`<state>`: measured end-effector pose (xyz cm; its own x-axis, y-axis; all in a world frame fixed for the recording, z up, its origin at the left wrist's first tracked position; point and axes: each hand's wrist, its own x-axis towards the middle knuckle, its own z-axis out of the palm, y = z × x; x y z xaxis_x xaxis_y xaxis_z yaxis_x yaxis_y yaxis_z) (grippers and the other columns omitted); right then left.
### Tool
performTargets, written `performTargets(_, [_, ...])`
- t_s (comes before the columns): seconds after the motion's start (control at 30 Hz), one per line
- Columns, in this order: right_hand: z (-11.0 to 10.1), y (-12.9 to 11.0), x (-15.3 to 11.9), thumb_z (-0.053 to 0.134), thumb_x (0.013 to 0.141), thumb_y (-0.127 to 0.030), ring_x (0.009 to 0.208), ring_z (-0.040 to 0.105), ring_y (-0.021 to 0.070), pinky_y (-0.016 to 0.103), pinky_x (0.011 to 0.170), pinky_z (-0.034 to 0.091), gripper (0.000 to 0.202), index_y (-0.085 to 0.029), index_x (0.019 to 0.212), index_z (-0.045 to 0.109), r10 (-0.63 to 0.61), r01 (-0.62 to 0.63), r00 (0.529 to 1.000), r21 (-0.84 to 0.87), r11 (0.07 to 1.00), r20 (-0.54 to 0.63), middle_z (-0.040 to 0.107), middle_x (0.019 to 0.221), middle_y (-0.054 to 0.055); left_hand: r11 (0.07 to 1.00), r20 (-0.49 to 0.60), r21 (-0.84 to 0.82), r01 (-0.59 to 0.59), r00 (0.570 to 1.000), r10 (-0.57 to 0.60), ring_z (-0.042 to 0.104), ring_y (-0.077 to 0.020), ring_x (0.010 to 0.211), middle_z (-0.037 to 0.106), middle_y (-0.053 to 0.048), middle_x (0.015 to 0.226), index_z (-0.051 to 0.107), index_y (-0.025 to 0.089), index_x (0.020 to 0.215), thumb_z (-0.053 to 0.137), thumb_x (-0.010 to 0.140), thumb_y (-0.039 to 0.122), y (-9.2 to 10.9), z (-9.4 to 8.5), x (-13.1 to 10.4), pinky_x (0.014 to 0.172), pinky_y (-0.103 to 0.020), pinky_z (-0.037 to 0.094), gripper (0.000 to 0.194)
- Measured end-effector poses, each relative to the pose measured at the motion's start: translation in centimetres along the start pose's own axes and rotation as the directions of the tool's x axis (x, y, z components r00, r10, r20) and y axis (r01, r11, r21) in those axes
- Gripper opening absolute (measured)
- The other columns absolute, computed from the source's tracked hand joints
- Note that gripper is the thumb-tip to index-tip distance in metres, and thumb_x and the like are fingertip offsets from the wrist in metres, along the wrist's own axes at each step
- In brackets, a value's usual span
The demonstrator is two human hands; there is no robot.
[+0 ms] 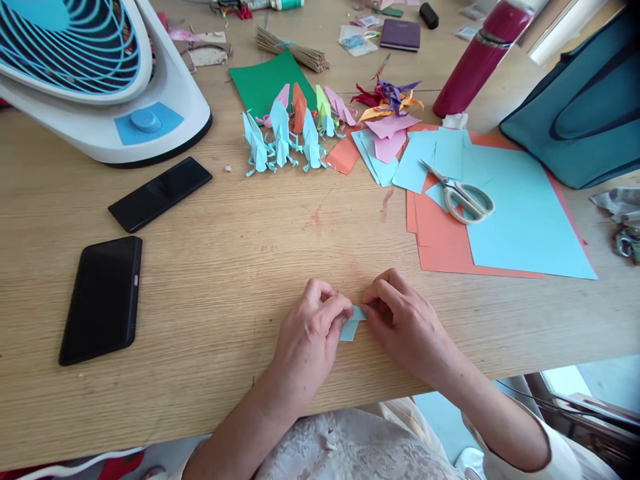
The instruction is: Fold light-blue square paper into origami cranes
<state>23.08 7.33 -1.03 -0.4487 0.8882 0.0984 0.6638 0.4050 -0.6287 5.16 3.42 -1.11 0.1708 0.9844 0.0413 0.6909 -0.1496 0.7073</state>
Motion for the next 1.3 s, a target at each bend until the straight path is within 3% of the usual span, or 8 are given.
performTargets(0.23, [0.1,0.2,0.1,0.056,0.086,-0.008,0.070,0.053,0.0140,0.027,0.063,0.041,0.014,-0.021,0.080,0.054,-0.007,0.007,1.000,0.019,1.000,0.003,0.053,0.086,0.002,0.999,0.038,0.041,-0.030,0.999,0.029,0.058,-0.0154,0.087,0.052,-0.003,0.099,0.064,0.021,0.090,0.048,0.086,-0.001,-0.1,0.0,0.1,0.077,-0.029,0.049,0.027])
performTargets(0.43, [-0.4,0.3,-0.7,0.050,0.091,-0.008,0.076,0.056,0.0151,0.028,0.068,0.045,0.015,-0.020,0.088,0.060,-0.129,0.131,0.991,0.032,0.991,-0.034,0.057,0.090,0.004,0.994,0.059,0.096,-0.054,0.997,0.048,0.060,-0.0166,0.091,0.053,-0.003,0.101,0.065,0.022,0.091,0.048,0.085,-0.001,-0.1,-0.2,0.4,0.083,-0.031,0.051,0.028])
performTargets(0.5, [-0.8,0.6,-1.3,0.046,0.095,-0.011,0.083,0.058,0.0169,0.031,0.075,0.047,0.019,-0.020,0.097,0.063,-0.253,0.253,0.967,0.002,0.968,-0.025,0.060,0.095,0.007,0.993,0.064,0.099,-0.062,0.996,0.056,0.061,-0.0168,0.092,0.053,-0.003,0.101,0.065,0.022,0.091,0.050,0.086,0.001,-0.2,-0.2,0.4,0.083,-0.031,0.051,0.026])
performTargets(0.63, [-1.4,1.4,-1.9,0.042,0.099,-0.012,0.093,0.059,0.0209,0.038,0.081,0.047,0.033,-0.020,0.123,0.062,-0.506,0.516,0.856,-0.166,0.840,0.103,0.066,0.107,0.011,0.992,0.061,0.110,-0.063,0.997,0.056,0.062,-0.0173,0.091,0.054,-0.003,0.102,0.066,0.020,0.092,0.053,0.087,0.003,-0.5,0.0,0.5,0.084,-0.033,0.052,0.022])
performTargets(0.73, [-1.6,2.0,-2.0,0.041,0.100,-0.014,0.096,0.059,0.0233,0.040,0.081,0.047,0.038,-0.018,0.134,0.056,-0.575,0.613,0.790,-0.260,0.746,0.213,0.067,0.112,0.013,0.992,0.065,0.115,-0.052,0.997,0.044,0.062,-0.0173,0.092,0.055,-0.003,0.104,0.066,0.021,0.092,0.056,0.086,0.005,-0.5,-0.1,0.6,0.086,-0.033,0.052,0.020])
performTargets(0.93, [-2.6,3.0,-1.5,0.043,0.100,-0.016,0.099,0.058,0.0247,0.041,0.082,0.048,0.035,-0.014,0.132,0.057,-0.616,0.704,0.710,-0.302,0.643,0.343,0.064,0.122,0.015,0.994,0.123,0.106,-0.022,0.992,0.009,0.062,-0.0181,0.095,0.056,-0.003,0.107,0.064,0.022,0.095,0.057,0.086,0.006,-0.2,-0.9,0.9,0.086,-0.032,0.051,0.020])
performTargets(1.3, [-3.7,3.6,-1.6,0.040,0.101,-0.014,0.097,0.058,0.0220,0.038,0.081,0.045,0.031,-0.013,0.126,0.059,-0.622,0.710,0.704,-0.343,0.615,0.342,0.064,0.119,0.015,0.990,0.170,0.143,-0.023,0.985,-0.002,0.061,-0.0146,0.087,0.054,-0.001,0.104,0.067,0.024,0.086,0.052,0.084,0.006,-0.4,-1.1,1.2,0.075,-0.026,0.046,0.023])
